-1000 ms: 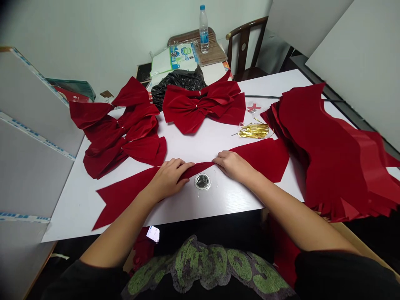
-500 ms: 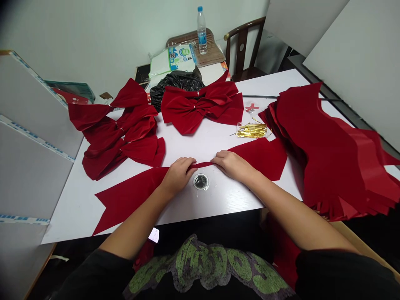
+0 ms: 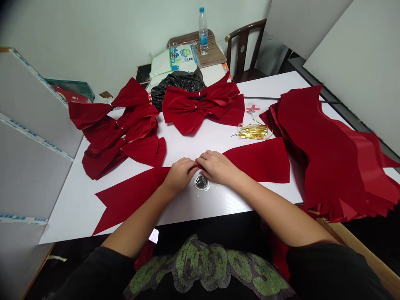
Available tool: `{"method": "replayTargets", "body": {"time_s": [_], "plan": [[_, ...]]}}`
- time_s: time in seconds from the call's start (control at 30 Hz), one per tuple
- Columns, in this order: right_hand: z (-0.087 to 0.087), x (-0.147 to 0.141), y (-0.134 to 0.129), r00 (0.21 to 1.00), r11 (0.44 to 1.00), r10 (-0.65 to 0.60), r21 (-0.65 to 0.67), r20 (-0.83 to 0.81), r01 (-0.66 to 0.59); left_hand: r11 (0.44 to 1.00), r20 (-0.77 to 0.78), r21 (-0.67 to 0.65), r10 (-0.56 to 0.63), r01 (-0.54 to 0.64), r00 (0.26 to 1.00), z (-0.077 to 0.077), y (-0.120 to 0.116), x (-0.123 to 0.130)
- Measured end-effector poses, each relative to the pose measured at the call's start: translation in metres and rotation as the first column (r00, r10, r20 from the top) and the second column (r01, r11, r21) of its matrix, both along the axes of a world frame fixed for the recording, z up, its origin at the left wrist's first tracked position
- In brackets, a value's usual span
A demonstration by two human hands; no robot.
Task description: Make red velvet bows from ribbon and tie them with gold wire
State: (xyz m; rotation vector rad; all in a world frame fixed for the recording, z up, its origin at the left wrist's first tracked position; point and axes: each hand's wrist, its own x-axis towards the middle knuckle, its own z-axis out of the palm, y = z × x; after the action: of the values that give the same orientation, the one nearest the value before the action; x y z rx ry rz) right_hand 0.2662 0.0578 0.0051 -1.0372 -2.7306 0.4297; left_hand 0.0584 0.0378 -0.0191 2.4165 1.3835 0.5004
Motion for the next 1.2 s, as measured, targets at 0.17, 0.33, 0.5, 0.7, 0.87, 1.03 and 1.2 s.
{"method": "replayTargets", "body": {"time_s": [0.17,0.33,0.5,0.7,0.87,1.03,1.2], "plan": [[-0.020,-0.012,0.002,0.993,0.995,-0.102,-0.029,-0.056,0.100,1.000,-0.012,-0.012,0.025,-0.025,1.000,0.002,-0.001,0.000],[-0.034,-0.005,0.003,0.990,0.993,-0.109,0.031,-0.088,0.112,1.000,0.006,0.000,0.003,-0.003,1.000,0.002,-0.001,-0.010],[-0.038,-0.005,0.002,0.987,0.989,-0.108,0.082,-0.123,0.119,1.000,0.014,0.014,0.007,-0.007,1.000,-0.001,0.000,-0.018],[-0.040,-0.009,0.002,0.980,0.985,-0.095,0.127,-0.174,0.118,0.998,-0.008,0.046,0.030,-0.029,1.000,-0.004,-0.002,-0.016],[-0.046,-0.007,0.001,0.959,0.983,-0.074,0.143,-0.274,0.116,0.992,-0.007,0.122,0.023,-0.022,1.000,-0.005,-0.007,-0.017],[-0.051,-0.007,0.002,0.949,0.980,-0.057,0.165,-0.311,0.113,0.982,0.008,0.186,0.011,-0.012,1.000,-0.010,-0.008,-0.019],[-0.052,-0.008,0.003,0.945,0.982,-0.094,0.127,-0.314,0.140,0.986,0.019,0.167,-0.004,0.000,1.000,-0.014,-0.005,-0.021]]}}
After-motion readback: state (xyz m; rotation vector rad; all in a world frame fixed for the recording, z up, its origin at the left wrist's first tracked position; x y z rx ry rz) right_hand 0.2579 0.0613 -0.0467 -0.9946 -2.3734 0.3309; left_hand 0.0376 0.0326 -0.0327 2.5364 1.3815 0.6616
